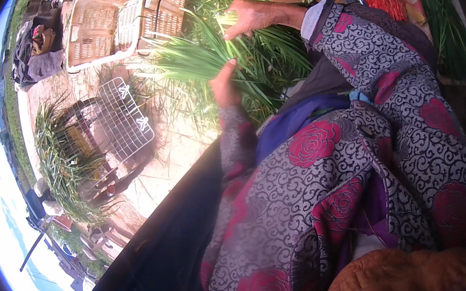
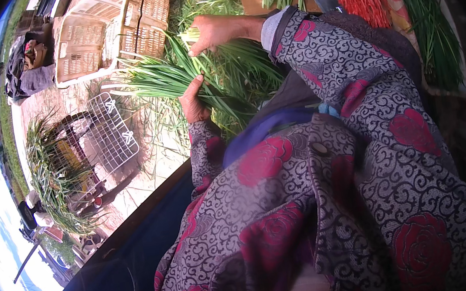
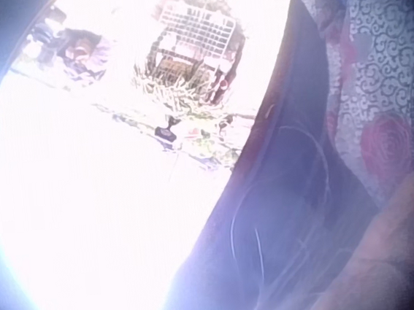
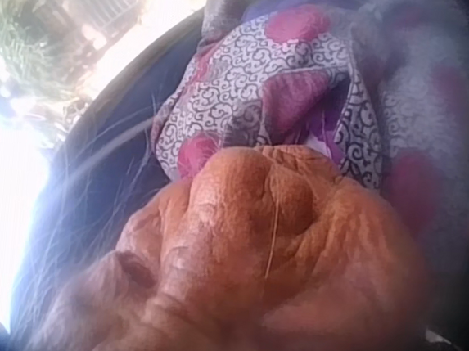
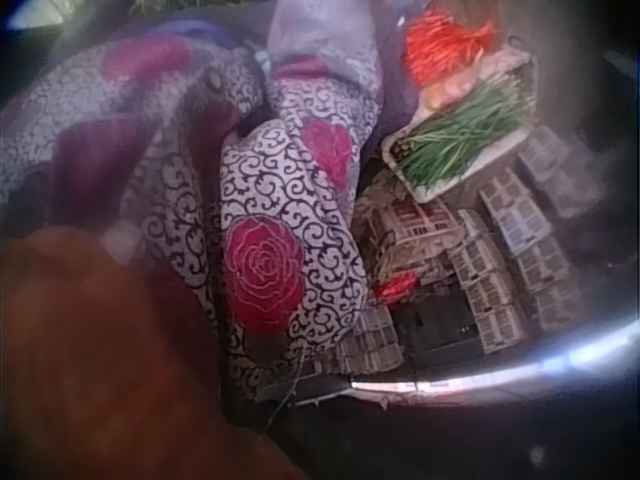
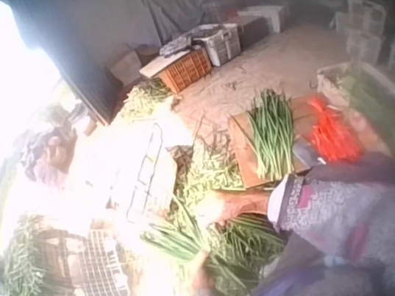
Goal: The person bundles green chives by hand and secures them with red strings.
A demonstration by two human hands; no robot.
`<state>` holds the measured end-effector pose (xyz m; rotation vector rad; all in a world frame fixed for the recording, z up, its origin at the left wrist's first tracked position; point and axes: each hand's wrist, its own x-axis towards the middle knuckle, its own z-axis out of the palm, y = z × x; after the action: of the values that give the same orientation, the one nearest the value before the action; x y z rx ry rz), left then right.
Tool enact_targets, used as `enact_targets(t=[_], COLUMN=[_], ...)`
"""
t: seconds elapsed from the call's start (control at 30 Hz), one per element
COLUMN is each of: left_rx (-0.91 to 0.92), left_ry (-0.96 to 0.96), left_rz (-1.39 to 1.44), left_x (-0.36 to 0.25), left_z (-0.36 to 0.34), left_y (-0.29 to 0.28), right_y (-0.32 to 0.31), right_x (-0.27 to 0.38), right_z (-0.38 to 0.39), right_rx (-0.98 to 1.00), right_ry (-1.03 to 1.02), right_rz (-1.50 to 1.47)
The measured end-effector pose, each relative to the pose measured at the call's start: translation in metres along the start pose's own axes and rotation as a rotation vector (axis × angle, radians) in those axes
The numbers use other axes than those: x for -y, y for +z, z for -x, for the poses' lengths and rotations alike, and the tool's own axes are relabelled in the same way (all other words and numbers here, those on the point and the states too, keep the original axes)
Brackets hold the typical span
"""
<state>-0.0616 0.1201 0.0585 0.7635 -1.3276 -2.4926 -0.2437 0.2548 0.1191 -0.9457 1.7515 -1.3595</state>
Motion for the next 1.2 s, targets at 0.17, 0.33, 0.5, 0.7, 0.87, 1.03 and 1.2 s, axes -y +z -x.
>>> enact_targets(t=[0.17,0.33,0.5,0.7,0.87,1.03,1.2], left_rx=[-0.055,-0.064,-0.058,-0.076,-0.072,-0.045,-0.124], left_ry=[0.023,0.062,0.043,0.041,-0.034,-0.014,0.033], left_rz=[-0.089,-0.074,-0.146,-0.290,-0.440,-0.414,-0.179], left_x=[0.002,-0.003,-0.002,-0.009,-0.020,-0.019,0.000], left_z=[-0.008,0.000,0.001,0.009,0.028,0.030,0.004], left_y=[-0.027,-0.010,-0.009,-0.004,0.009,0.006,-0.036], right_y=[-0.034,-0.038,0.008,-0.015,-0.053,-0.034,-0.077], right_x=[0.020,-0.025,0.020,-0.003,-0.021,0.003,-0.069], right_z=[0.009,0.001,0.009,-0.003,-0.007,-0.008,-0.038], right_rx=[-0.188,-0.431,-0.179,-0.182,-0.474,-0.431,-0.722], right_ry=[0.042,0.054,0.033,-0.131,-0.036,-0.008,-0.280], right_rz=[-0.010,0.254,-0.198,0.116,-0.010,0.072,-0.292])
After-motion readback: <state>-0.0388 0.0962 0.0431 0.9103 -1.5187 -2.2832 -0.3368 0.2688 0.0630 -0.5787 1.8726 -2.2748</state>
